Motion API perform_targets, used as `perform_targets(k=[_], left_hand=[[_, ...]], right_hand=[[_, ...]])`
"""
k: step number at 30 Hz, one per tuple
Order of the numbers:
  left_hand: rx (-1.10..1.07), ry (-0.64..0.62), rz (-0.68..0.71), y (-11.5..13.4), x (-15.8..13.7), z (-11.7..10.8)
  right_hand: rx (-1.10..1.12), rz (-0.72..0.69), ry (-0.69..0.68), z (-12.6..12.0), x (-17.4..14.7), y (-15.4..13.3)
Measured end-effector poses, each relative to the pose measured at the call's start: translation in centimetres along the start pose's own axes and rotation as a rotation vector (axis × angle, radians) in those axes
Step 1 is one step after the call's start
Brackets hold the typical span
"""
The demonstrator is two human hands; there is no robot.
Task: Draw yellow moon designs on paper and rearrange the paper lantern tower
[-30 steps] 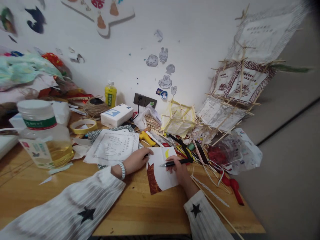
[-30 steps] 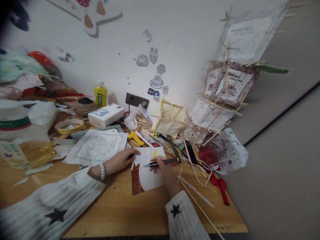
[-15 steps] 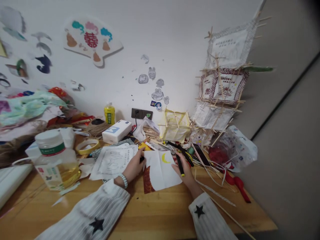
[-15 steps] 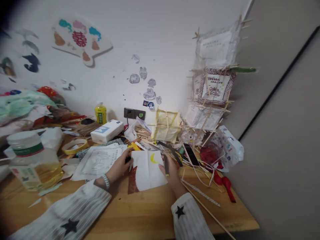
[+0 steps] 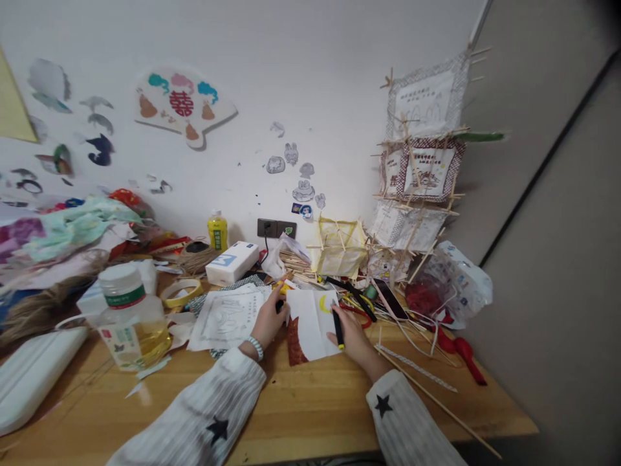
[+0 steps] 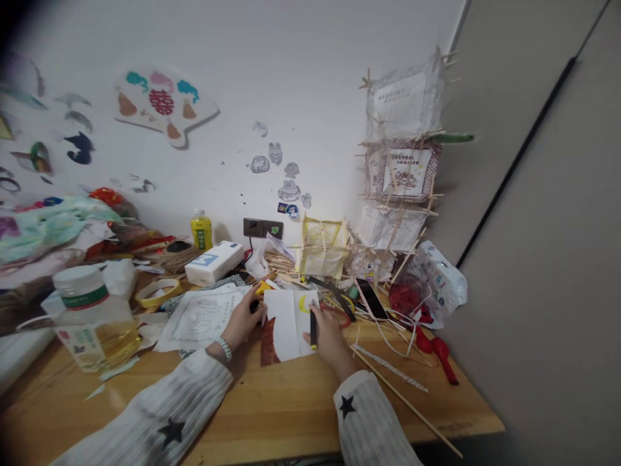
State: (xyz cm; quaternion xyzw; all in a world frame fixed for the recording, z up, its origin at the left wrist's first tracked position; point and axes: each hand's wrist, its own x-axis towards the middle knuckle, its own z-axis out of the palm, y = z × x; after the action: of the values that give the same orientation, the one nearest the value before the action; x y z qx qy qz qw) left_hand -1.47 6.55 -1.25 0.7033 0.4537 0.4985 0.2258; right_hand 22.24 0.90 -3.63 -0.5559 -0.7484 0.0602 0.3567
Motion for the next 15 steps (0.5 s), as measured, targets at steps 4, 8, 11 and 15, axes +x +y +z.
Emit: perform_targets(k=[4,8,11,15], left_hand=[[0.029,0.080,-0.002,0.3,0.1,-0.8],[0.035,0.157,-0.057,0.3,0.3,-2.3],[0.012,0.118,-0.086,1.4,-1.1,-1.4],[-0.042,-0.183,0.005,4.7,-5.4,3.1]], right_hand=[[-0.208,0.054,-0.054,-0.2,-0.2,-1.2],[-0.263,0.073,-0.020,0.1,-0.4,-1.8],[-0.211,0.070,0.094,0.3,-0.3,-1.8],[0.137,0.153,0.357,-0.4,0.4,-1.8]])
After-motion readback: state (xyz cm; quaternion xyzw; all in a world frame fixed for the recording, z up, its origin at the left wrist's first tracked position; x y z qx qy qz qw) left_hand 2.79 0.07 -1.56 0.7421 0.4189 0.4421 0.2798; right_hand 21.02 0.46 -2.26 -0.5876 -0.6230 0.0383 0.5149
